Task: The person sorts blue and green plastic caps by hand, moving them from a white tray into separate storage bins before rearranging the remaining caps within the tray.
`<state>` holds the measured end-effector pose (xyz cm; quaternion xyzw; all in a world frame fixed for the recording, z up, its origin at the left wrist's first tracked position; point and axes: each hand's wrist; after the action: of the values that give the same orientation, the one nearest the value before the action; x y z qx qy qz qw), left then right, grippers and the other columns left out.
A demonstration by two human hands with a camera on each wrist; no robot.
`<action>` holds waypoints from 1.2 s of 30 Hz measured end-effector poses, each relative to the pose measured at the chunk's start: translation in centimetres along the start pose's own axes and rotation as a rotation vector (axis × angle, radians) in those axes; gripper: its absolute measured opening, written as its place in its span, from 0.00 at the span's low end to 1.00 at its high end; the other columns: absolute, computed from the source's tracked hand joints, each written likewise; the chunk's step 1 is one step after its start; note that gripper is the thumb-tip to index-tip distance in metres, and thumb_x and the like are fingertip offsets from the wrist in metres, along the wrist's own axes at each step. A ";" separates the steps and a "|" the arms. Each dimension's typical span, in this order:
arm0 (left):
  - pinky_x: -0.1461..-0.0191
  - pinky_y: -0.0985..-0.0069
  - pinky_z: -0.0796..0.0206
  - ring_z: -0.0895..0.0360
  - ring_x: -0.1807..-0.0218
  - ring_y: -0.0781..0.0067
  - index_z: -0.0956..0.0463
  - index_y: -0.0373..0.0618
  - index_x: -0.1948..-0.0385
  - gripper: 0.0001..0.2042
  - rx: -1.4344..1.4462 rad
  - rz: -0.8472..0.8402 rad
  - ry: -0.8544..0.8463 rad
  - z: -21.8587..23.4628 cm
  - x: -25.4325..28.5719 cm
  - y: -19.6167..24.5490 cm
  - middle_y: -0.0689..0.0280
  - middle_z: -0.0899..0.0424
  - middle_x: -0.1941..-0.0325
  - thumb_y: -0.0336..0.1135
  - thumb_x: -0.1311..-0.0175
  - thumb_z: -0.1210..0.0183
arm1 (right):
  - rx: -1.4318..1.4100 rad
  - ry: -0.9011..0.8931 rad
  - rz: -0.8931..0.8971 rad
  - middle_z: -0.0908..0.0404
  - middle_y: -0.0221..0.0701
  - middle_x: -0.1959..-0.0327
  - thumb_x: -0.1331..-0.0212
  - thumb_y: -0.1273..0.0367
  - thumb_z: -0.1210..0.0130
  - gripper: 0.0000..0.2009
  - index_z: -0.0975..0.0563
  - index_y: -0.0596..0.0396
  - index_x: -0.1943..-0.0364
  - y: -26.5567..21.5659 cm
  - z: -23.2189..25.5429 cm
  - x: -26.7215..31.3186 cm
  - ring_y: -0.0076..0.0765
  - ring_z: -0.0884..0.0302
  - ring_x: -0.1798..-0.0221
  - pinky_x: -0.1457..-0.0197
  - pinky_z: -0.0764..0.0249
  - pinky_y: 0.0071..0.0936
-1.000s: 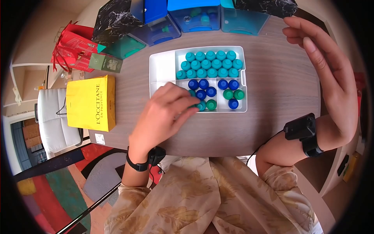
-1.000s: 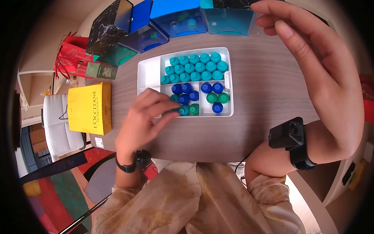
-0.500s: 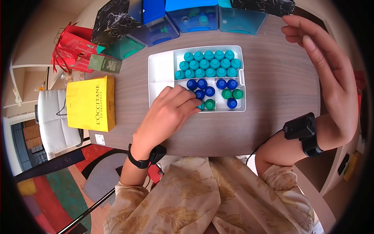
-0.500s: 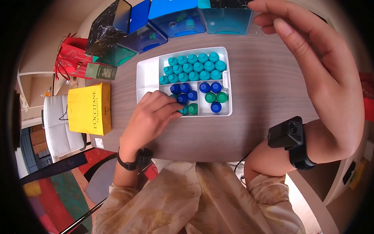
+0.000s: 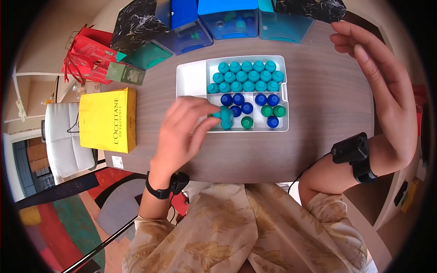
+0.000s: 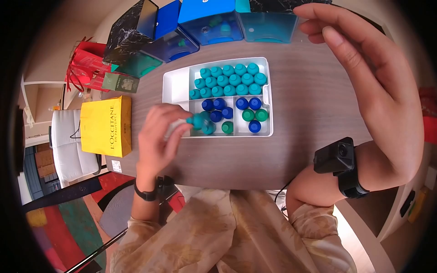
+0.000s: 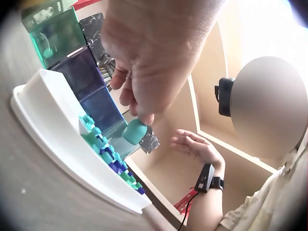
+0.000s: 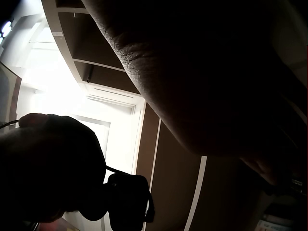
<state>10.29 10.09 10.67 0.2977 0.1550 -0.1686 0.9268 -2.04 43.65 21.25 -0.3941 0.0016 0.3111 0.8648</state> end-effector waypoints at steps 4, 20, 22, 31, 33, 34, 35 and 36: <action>0.47 0.64 0.26 0.18 0.54 0.53 0.14 0.41 0.58 0.08 -0.111 0.079 0.183 0.4 -2.3 -1.6 0.58 0.12 0.57 0.26 0.38 0.30 | -0.032 0.021 0.017 0.15 0.41 0.41 0.19 0.72 0.54 0.17 0.22 0.65 0.35 0.1 -0.2 0.0 0.35 0.19 0.35 0.26 0.29 0.32; 0.48 0.60 0.26 0.19 0.52 0.51 0.12 0.38 0.58 0.07 -0.185 0.062 0.018 -3.0 -5.9 -6.7 0.57 0.11 0.56 0.30 0.35 0.31 | -0.098 0.058 -0.032 0.15 0.40 0.41 0.19 0.73 0.54 0.17 0.22 0.65 0.34 0.1 -0.3 0.4 0.34 0.19 0.36 0.26 0.29 0.31; 0.47 0.60 0.26 0.19 0.51 0.51 0.12 0.38 0.57 0.08 -0.180 0.052 0.013 -2.8 -5.8 -6.7 0.56 0.11 0.55 0.30 0.34 0.31 | -0.095 0.043 -0.036 0.15 0.39 0.41 0.19 0.73 0.54 0.17 0.22 0.65 0.34 -0.1 -0.1 0.4 0.33 0.20 0.37 0.27 0.30 0.30; 0.55 0.83 0.33 0.24 0.60 0.84 0.13 0.39 0.48 0.12 0.181 0.416 0.241 0.8 -2.2 -10.3 0.68 0.11 0.55 0.36 0.22 0.37 | -0.109 -0.028 -0.009 0.15 0.36 0.45 0.19 0.73 0.51 0.16 0.22 0.63 0.35 0.8 -0.2 -0.3 0.30 0.20 0.39 0.31 0.28 0.27; 0.54 0.81 0.32 0.24 0.60 0.82 0.13 0.37 0.49 0.12 0.438 0.556 0.284 0.5 -1.7 -12.9 0.64 0.10 0.55 0.36 0.23 0.37 | -0.125 -0.058 -0.013 0.14 0.35 0.46 0.20 0.73 0.51 0.16 0.22 0.63 0.35 2.0 -0.8 -1.3 0.29 0.20 0.40 0.33 0.26 0.28; 0.50 0.80 0.29 0.22 0.56 0.82 0.13 0.35 0.49 0.14 0.456 0.527 0.269 0.0 -1.4 -14.2 0.66 0.10 0.52 0.37 0.21 0.39 | -0.110 -0.046 -0.014 0.13 0.36 0.49 0.21 0.72 0.48 0.14 0.20 0.61 0.38 2.6 -1.2 -1.9 0.30 0.18 0.44 0.37 0.25 0.27; 0.48 0.79 0.29 0.21 0.55 0.80 0.13 0.35 0.49 0.14 0.467 0.505 0.231 -0.2 -1.6 -14.6 0.65 0.10 0.51 0.38 0.21 0.39 | -0.095 -0.036 -0.013 0.12 0.36 0.53 0.22 0.70 0.46 0.13 0.18 0.60 0.40 3.2 -1.8 -2.5 0.30 0.17 0.48 0.41 0.24 0.27; 0.46 0.78 0.28 0.20 0.54 0.79 0.13 0.35 0.49 0.14 0.473 0.483 0.196 -0.3 -1.7 -14.8 0.64 0.10 0.50 0.38 0.21 0.40 | -0.124 -0.036 -0.026 0.11 0.36 0.53 0.22 0.69 0.46 0.14 0.18 0.59 0.40 4.0 -2.7 -3.2 0.30 0.17 0.48 0.41 0.23 0.28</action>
<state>2.70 -0.63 3.70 0.5471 0.1247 0.0537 0.8260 -6.11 42.14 17.44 -0.4411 -0.0383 0.3064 0.8427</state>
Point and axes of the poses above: each hand's wrist, its own x-axis away from the middle knuckle, its own z-axis out of the back of the hand, y = z × x
